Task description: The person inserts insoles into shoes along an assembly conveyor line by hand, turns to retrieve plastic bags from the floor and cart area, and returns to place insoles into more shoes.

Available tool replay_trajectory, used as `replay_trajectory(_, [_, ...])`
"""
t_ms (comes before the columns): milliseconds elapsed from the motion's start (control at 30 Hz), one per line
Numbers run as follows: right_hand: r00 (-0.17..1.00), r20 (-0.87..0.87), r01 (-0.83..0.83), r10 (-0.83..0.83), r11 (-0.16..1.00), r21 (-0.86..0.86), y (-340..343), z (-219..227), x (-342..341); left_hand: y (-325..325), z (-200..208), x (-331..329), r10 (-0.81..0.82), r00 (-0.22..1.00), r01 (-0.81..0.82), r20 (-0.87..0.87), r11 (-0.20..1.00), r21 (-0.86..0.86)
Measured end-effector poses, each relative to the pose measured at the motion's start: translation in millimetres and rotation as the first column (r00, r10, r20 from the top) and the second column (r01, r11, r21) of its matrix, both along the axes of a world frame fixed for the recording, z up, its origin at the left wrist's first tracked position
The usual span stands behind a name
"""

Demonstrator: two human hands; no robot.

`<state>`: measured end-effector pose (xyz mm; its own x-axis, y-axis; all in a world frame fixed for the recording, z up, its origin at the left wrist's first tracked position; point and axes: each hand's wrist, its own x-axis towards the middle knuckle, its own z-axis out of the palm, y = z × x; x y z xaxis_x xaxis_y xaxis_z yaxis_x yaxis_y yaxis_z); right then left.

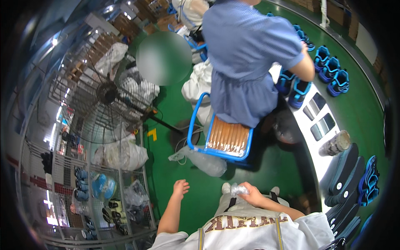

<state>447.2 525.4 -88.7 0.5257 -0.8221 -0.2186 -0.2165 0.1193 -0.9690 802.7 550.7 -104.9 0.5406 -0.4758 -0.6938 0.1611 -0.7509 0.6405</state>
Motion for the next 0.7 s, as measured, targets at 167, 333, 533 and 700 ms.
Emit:
replay_trajectory(167, [0.998,0.027,0.044,-0.054,0.960,0.276,25,-42,77,-18,-48,84,-0.016,0.999,0.008,0.052,0.988,0.156])
replay_trajectory(333, [0.996,-0.083,0.073,-0.039,0.886,0.457,55,-47,122,-55,-94,135,-0.063,0.959,-0.008,0.278,0.969,0.248])
replay_trajectory(533, [0.962,-0.257,0.098,-0.094,0.995,0.001,98,-62,131,-121,-135,171,-0.424,0.777,0.195,0.465,0.864,0.463])
replay_trajectory(700, [0.904,-0.426,0.146,0.013,0.930,0.338,120,-67,132,-162,-180,201,-0.750,0.448,0.365,0.487,0.651,0.666])
